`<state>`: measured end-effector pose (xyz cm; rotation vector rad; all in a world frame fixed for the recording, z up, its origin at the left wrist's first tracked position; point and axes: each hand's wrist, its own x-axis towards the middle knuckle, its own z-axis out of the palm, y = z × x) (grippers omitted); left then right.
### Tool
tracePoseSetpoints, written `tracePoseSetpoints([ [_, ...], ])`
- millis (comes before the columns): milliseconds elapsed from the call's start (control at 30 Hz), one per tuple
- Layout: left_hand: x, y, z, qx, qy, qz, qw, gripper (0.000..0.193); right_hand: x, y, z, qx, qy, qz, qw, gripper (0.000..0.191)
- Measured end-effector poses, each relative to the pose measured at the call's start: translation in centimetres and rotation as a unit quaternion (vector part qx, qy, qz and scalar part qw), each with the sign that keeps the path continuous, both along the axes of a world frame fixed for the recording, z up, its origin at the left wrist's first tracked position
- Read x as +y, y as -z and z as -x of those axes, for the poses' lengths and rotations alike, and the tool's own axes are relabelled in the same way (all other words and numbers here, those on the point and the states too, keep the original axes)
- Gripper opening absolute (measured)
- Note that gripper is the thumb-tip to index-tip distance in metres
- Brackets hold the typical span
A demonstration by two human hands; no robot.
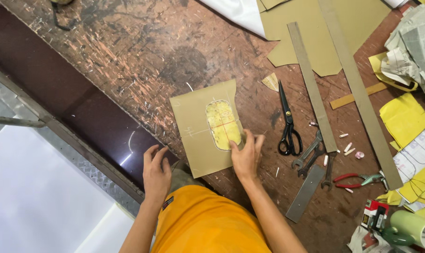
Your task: The person places a yellow pattern piece onto a larger piece of cardboard and uses a white marking tool to trace its outline. They then use a ruler to draw straight lines and additional curves on the cardboard, creating a template.
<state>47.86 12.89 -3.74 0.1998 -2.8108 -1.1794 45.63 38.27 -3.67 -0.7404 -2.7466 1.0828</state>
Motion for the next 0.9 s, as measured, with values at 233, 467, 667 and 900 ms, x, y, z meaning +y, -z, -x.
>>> tracePoseSetpoints([
  [233, -1.8, 0.6, 0.2, -0.028, -0.026, -0.019, 0.999, 0.031, -1.1, -0.3, 1.2, -0.126, -0.005, -0.034, 0.991, 0.074],
  [467, -4.1, 1.6, 3.3, -0.010, -0.025, -0.033, 0.999, 0.030, -0.4, 2.7, 1.6, 0.015, -0.001, -0.020, 1.000, 0.034],
  [667, -4.4, 1.0, 6.4, 0.000, -0.007, -0.060, 0.998, 0.031, -2.2, 2.6, 1.6, -0.110, 0.099, 0.325, 0.934, 0.023],
  [900, -3.7, 0.5, 8.3, -0.045, 0.151, 0.039, 0.987, 0.053, -7.7, 2.9, 2.0, -0.030, 0.025, 0.126, 0.991, 0.020],
])
